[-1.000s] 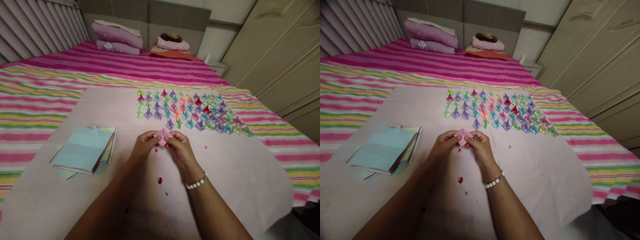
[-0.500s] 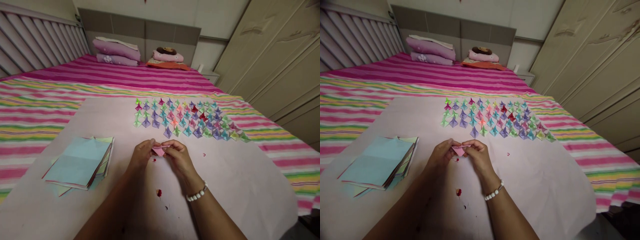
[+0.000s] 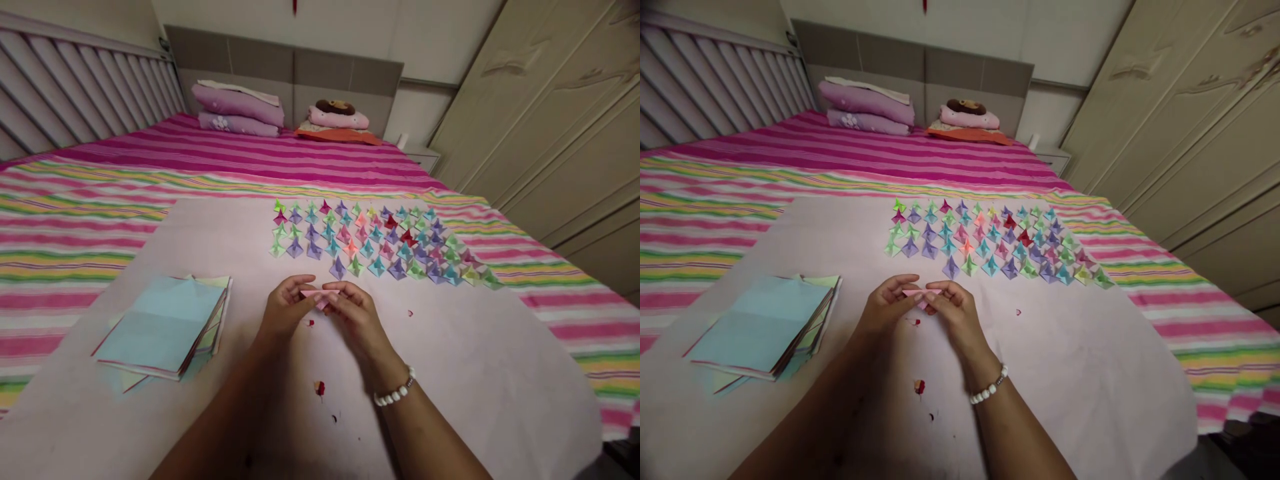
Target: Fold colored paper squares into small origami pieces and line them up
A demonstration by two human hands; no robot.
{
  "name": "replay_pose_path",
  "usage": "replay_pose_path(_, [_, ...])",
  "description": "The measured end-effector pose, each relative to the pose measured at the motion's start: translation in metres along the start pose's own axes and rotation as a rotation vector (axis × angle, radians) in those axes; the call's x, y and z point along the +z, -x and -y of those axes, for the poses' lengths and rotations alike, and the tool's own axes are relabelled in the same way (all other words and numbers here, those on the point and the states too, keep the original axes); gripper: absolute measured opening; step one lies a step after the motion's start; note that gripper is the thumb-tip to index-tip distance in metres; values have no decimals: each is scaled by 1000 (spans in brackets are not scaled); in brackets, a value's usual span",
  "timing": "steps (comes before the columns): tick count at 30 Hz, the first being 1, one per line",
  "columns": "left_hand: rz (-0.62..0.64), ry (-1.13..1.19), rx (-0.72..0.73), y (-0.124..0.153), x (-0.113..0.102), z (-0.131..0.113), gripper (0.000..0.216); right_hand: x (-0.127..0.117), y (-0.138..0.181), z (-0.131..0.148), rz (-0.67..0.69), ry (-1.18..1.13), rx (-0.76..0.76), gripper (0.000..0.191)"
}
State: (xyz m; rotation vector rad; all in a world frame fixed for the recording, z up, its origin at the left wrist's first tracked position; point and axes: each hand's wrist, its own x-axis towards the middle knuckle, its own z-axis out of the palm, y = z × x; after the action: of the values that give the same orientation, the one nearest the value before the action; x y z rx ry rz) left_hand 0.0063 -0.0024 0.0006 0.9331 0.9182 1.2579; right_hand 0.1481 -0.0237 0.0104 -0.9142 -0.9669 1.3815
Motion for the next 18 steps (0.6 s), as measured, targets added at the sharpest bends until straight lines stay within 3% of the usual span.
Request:
replay_pose_path(11, [81,21,-170,6,2,1,31,2,0,7,-73,96,-37,16])
replay_pose_path(18, [31,-56,-48,7,1,-2,33,0,-1,9,-92,222,-39,14])
